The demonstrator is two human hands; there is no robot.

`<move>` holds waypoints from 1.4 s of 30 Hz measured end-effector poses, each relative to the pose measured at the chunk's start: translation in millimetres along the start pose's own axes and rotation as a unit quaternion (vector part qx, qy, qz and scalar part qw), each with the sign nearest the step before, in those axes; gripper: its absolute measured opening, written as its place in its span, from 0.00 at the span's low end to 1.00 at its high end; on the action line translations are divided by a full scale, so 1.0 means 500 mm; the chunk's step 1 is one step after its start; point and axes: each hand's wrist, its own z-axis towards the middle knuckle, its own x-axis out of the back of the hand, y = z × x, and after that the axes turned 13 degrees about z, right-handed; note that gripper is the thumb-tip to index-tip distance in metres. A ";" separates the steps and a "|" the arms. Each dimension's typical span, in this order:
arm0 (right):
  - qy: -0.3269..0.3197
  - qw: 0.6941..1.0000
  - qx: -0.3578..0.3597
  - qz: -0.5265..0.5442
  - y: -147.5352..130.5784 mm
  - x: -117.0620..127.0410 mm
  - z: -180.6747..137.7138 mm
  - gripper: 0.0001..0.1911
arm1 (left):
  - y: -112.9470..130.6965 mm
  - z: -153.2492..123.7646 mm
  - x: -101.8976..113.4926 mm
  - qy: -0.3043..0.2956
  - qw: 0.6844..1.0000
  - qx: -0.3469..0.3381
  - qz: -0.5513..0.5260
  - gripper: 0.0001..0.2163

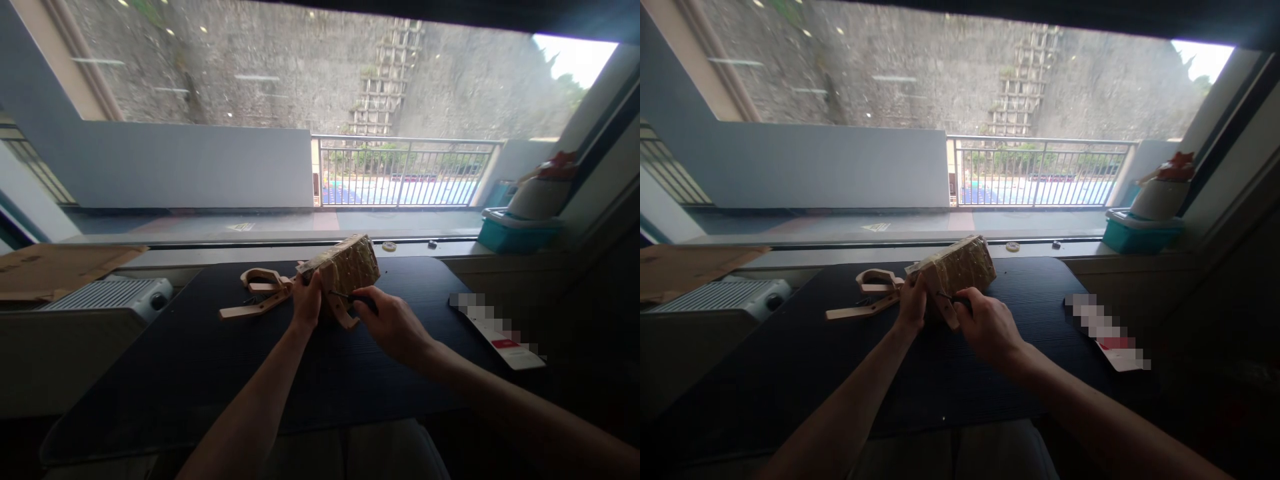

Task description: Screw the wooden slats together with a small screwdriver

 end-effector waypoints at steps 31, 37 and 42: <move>-0.103 0.928 0.225 -0.280 -0.056 0.043 0.012 0.12 | -0.004 0.009 0.006 0.006 1.000 0.015 -0.005 0.18; -0.061 0.968 0.138 -0.198 -0.015 0.015 0.003 0.13 | -0.001 0.004 0.002 0.010 1.000 0.012 -0.003 0.16; -0.026 0.999 -0.005 -0.037 -0.005 0.000 -0.001 0.15 | 0.001 0.001 0.003 0.005 1.000 0.006 0.000 0.16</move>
